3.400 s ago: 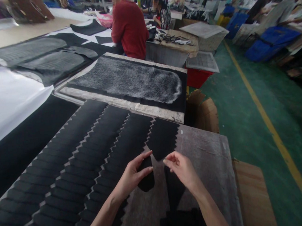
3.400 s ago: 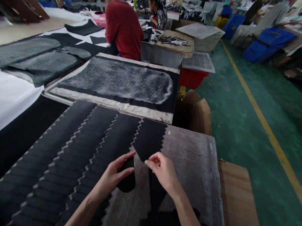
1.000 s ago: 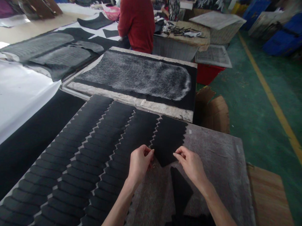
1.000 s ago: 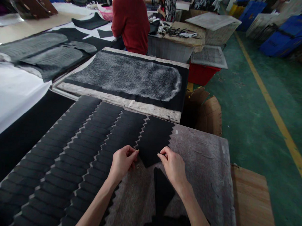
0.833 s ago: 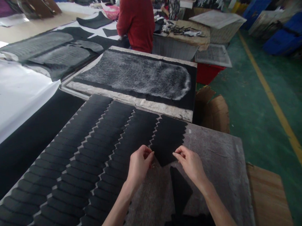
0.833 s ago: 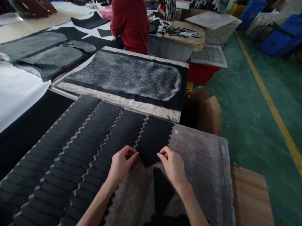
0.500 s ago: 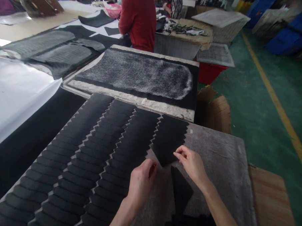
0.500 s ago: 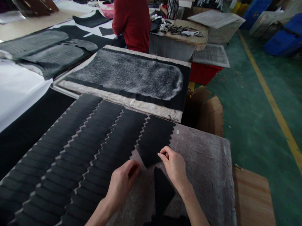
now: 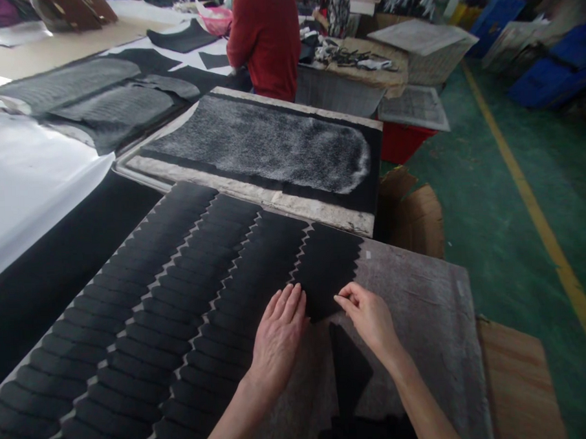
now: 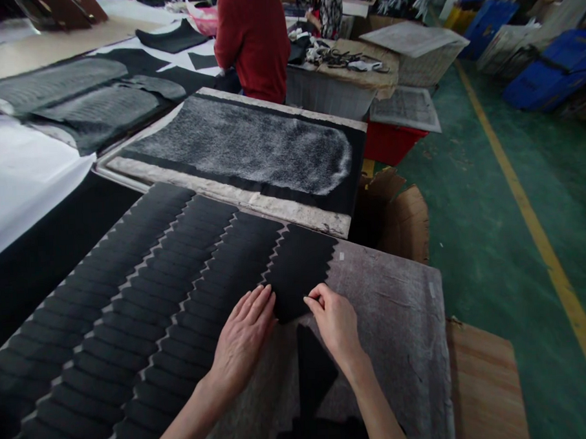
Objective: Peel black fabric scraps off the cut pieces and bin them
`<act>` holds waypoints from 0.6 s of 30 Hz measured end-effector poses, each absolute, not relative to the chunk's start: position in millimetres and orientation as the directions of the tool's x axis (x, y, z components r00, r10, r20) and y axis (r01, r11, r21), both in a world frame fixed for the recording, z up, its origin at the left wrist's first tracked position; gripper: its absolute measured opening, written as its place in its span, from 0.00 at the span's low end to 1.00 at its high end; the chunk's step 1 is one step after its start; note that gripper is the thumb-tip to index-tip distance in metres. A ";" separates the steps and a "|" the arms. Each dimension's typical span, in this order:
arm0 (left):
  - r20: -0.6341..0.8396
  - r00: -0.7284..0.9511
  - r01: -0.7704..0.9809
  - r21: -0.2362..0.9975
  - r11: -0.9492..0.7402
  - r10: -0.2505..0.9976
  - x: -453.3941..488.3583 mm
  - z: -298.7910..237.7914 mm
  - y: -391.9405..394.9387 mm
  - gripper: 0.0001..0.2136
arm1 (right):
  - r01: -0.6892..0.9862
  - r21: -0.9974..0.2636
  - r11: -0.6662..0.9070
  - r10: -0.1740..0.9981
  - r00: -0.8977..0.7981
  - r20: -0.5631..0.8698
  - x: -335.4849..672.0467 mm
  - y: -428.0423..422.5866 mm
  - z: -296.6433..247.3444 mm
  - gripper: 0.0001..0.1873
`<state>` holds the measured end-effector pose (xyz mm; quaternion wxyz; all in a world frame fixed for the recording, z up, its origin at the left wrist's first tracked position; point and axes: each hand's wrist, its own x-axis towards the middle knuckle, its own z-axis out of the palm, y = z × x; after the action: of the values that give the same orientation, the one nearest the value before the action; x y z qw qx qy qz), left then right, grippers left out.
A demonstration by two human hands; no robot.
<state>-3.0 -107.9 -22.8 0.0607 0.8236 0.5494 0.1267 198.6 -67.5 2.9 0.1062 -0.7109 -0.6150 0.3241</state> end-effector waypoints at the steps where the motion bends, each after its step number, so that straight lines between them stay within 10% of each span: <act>1: 0.140 0.369 0.892 0.225 -0.393 0.919 -3.1 -23.3 -107.6 0.20 | 0.814 -0.537 -0.219 0.945 0.040 -0.326 197.8 -68.1 4.3 0.10; 18: 0.110 0.394 0.895 0.179 -0.408 0.913 -1.8 -19.6 -106.5 0.19 | 0.787 -0.513 -0.343 0.879 0.077 -0.470 202.5 -63.3 15.2 0.13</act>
<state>-1.8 -106.5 -19.6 0.0453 0.8335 0.5423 0.0954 202.5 -63.3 15.2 0.0627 -0.7313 -0.5696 0.3700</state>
